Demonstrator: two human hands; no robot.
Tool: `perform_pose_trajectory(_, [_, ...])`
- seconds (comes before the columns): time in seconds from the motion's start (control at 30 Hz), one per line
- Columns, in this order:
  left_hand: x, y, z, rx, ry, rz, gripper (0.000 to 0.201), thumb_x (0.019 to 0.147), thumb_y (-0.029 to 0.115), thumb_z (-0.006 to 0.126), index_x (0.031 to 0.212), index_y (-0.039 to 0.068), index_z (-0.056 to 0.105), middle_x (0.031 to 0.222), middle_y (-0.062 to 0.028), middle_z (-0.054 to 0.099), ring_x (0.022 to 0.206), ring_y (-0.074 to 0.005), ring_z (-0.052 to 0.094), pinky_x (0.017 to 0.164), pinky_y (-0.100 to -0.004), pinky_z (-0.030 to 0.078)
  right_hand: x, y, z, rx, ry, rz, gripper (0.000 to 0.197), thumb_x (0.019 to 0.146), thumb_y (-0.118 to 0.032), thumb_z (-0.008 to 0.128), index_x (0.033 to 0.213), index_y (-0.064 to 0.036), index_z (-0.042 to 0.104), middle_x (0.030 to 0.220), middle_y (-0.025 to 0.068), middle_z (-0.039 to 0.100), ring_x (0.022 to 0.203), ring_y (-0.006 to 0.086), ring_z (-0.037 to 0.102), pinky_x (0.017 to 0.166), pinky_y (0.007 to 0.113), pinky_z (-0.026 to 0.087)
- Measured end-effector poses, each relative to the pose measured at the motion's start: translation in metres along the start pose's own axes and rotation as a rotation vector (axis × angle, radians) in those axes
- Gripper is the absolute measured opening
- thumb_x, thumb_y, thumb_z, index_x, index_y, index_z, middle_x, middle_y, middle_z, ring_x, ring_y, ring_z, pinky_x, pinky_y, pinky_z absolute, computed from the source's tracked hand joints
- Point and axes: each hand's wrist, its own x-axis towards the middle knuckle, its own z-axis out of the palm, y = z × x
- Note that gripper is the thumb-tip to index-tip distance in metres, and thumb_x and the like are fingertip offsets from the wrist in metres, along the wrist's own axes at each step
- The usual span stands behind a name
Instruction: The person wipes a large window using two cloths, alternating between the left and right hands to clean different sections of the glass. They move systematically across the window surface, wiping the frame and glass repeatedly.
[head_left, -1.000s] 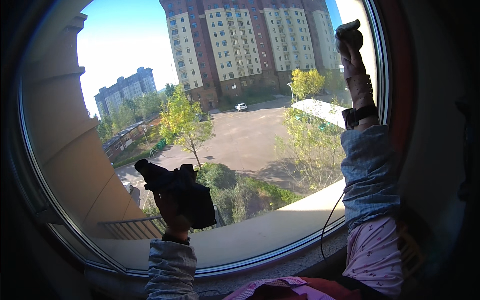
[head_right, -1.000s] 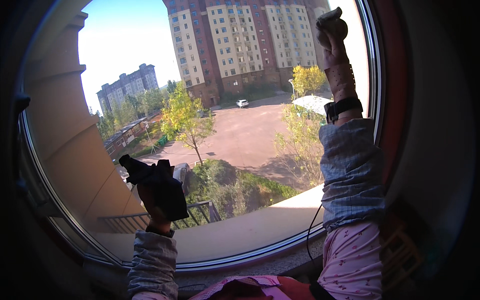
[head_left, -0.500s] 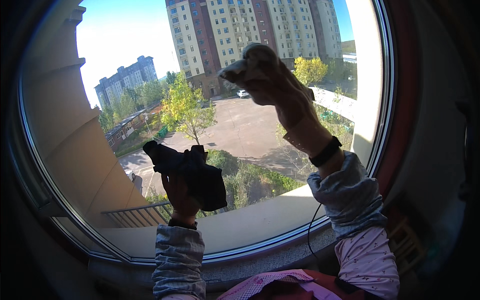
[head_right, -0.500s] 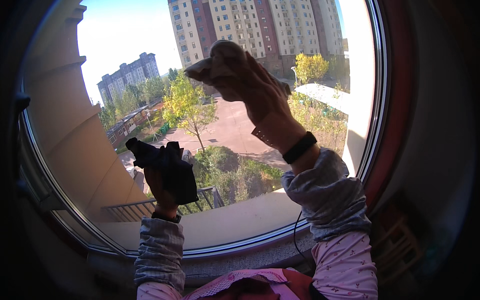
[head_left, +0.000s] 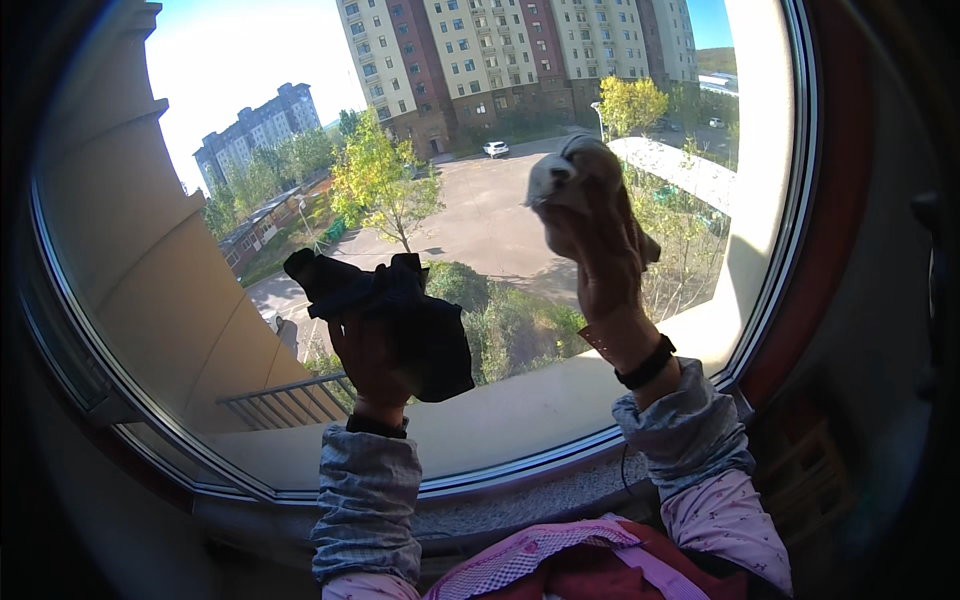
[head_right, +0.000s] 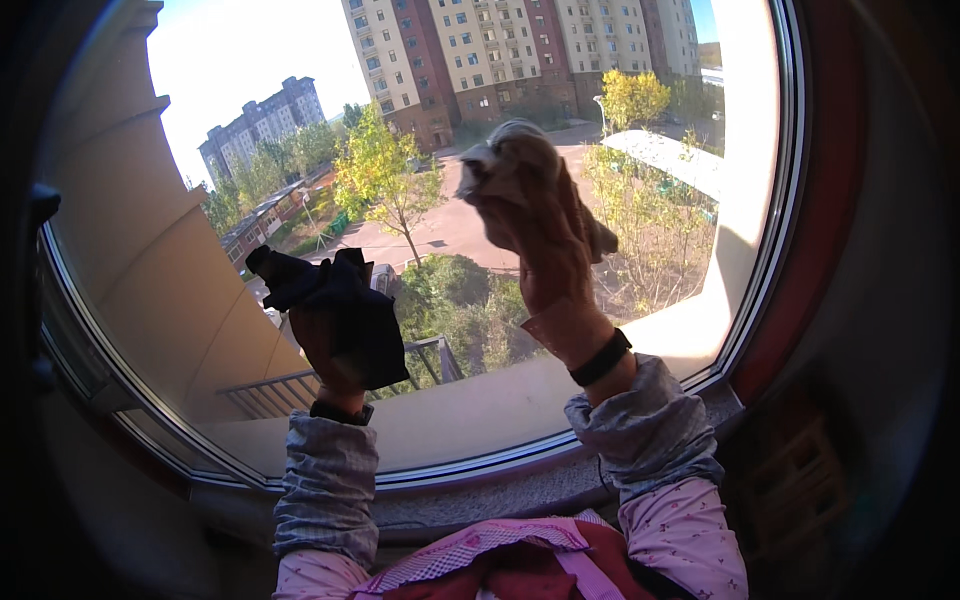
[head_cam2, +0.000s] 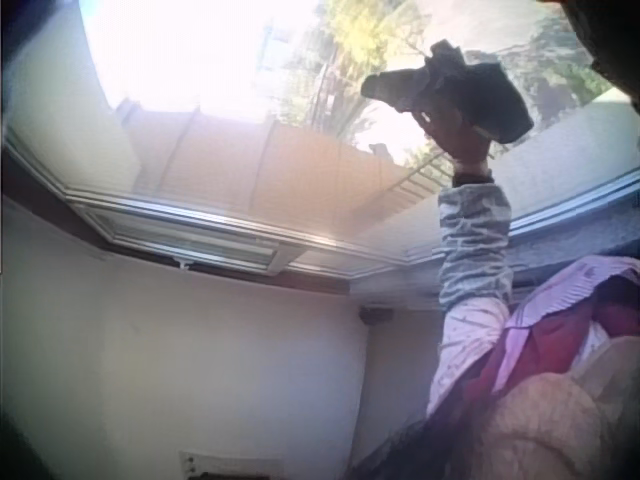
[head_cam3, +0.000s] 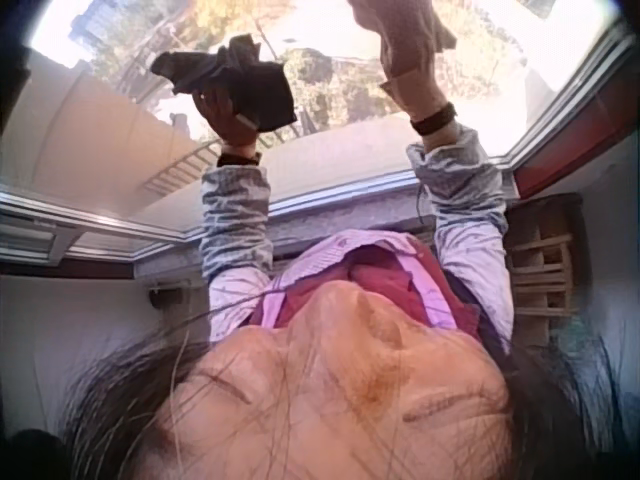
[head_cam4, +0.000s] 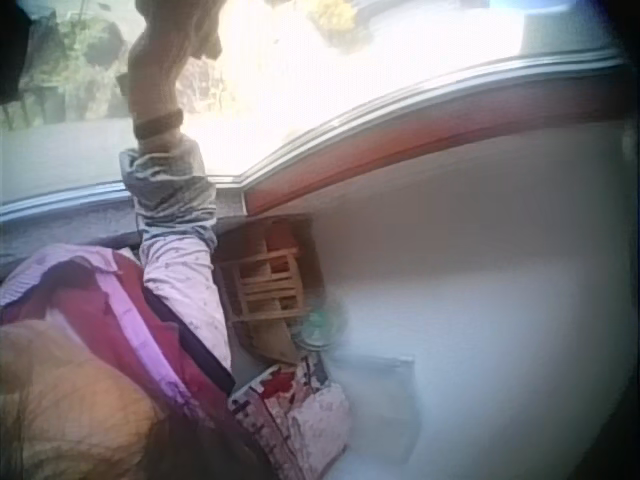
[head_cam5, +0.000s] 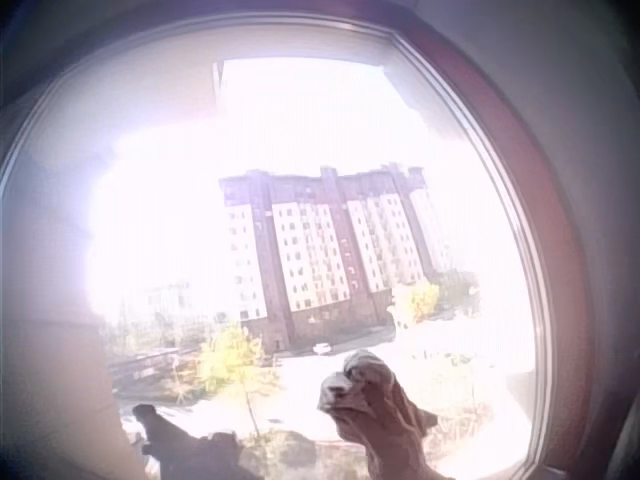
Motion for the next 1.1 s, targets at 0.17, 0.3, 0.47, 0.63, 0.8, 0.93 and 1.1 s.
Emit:
perform_pose_trajectory(0.17, [0.005, -0.024, -0.009, -0.063, -0.125, 0.067, 0.044, 0.107, 0.036, 0.052, 0.136, 0.003, 0.053, 0.127, -0.0109, 0.059, 0.115, -0.0253, 0.056, 0.104, -0.0398, 0.043, 0.004, -0.047, 0.001, 0.154, -0.253, -0.245, 0.043, 0.095, -0.015, 0.067, 0.134, -0.0318, 0.068, 0.158, 0.0031, 0.045, 0.154, 0.035, 0.029, 0.125, 0.052, 0.029])
perform_pose_trajectory(0.3, [0.009, -0.02, 0.001, -1.152, -0.075, -0.277, 0.04, 0.111, 0.025, 0.045, 0.144, 0.001, 0.046, 0.141, -0.0098, 0.053, 0.136, -0.0249, 0.048, 0.122, -0.0434, 0.035, 0.016, 0.052, -0.03, -0.003, -0.073, -0.182, 0.047, 0.09, -0.002, 0.069, 0.13, -0.0268, 0.068, 0.152, 0.0063, 0.051, 0.146, 0.0366, 0.042, 0.117, 0.051, 0.043])
perform_pose_trajectory(0.47, [0.015, -0.006, 0.008, -0.925, 0.007, -0.307, 0.021, 0.11, 0.021, 0.044, 0.122, 0.006, 0.053, 0.111, -0.0042, 0.049, 0.121, -0.0193, 0.048, 0.125, -0.0455, 0.027, -0.033, 0.183, -0.101, 0.552, 0.504, 0.505, 0.041, 0.104, 0.003, 0.047, 0.142, -0.0093, 0.056, 0.148, 0.0107, 0.053, 0.136, 0.0248, 0.053, 0.119, 0.037, 0.041])
perform_pose_trajectory(0.63, [0.018, -0.027, 0.001, -0.665, -0.198, -0.018, 0.036, 0.108, 0.026, 0.049, 0.138, 0.006, 0.048, 0.133, -0.0056, 0.051, 0.133, -0.0211, 0.048, 0.124, -0.0435, 0.03, -0.05, 0.166, -0.091, 0.081, 0.525, 0.564, 0.044, 0.106, 0.001, 0.048, 0.147, -0.0129, 0.053, 0.152, 0.0113, 0.049, 0.138, 0.0239, 0.05, 0.118, 0.037, 0.04])
perform_pose_trajectory(0.8, [0.002, -0.023, -0.02, 0.528, -0.122, 0.272, 0.05, 0.105, 0.027, 0.052, 0.148, 0.005, 0.039, 0.147, -0.011, 0.044, 0.139, -0.0272, 0.045, 0.123, -0.0452, 0.031, -0.032, 0.068, -0.042, 0.056, 0.083, -0.039, 0.037, 0.093, -0.007, 0.066, 0.124, -0.0264, 0.073, 0.156, 0.0059, 0.049, 0.147, 0.0404, 0.04, 0.12, 0.054, 0.037])
perform_pose_trajectory(0.93, [-0.008, -0.016, -0.032, 0.834, -0.169, 0.373, 0.062, 0.103, 0.027, 0.055, 0.157, 0.005, 0.033, 0.158, -0.0154, 0.039, 0.144, -0.032, 0.043, 0.122, -0.0465, 0.032, -0.018, 0.119, -0.07, 0.039, 0.069, -0.105, 0.044, 0.09, -0.005, 0.07, 0.129, -0.0249, 0.07, 0.156, 0.0057, 0.047, 0.146, 0.0372, 0.042, 0.12, 0.051, 0.04])
perform_pose_trajectory(1.1, [-0.017, -0.025, -0.05, 1.262, -0.182, 0.482, 0.061, 0.102, 0.03, 0.057, 0.155, 0.003, 0.041, 0.158, -0.0211, 0.043, 0.143, -0.0394, 0.046, 0.121, -0.0488, 0.034, -0.04, 0.247, -0.119, 0.205, 0.4, 0.244, 0.042, 0.102, 0.002, 0.05, 0.139, -0.0162, 0.062, 0.148, 0.0109, 0.054, 0.141, 0.0277, 0.048, 0.119, 0.037, 0.039])
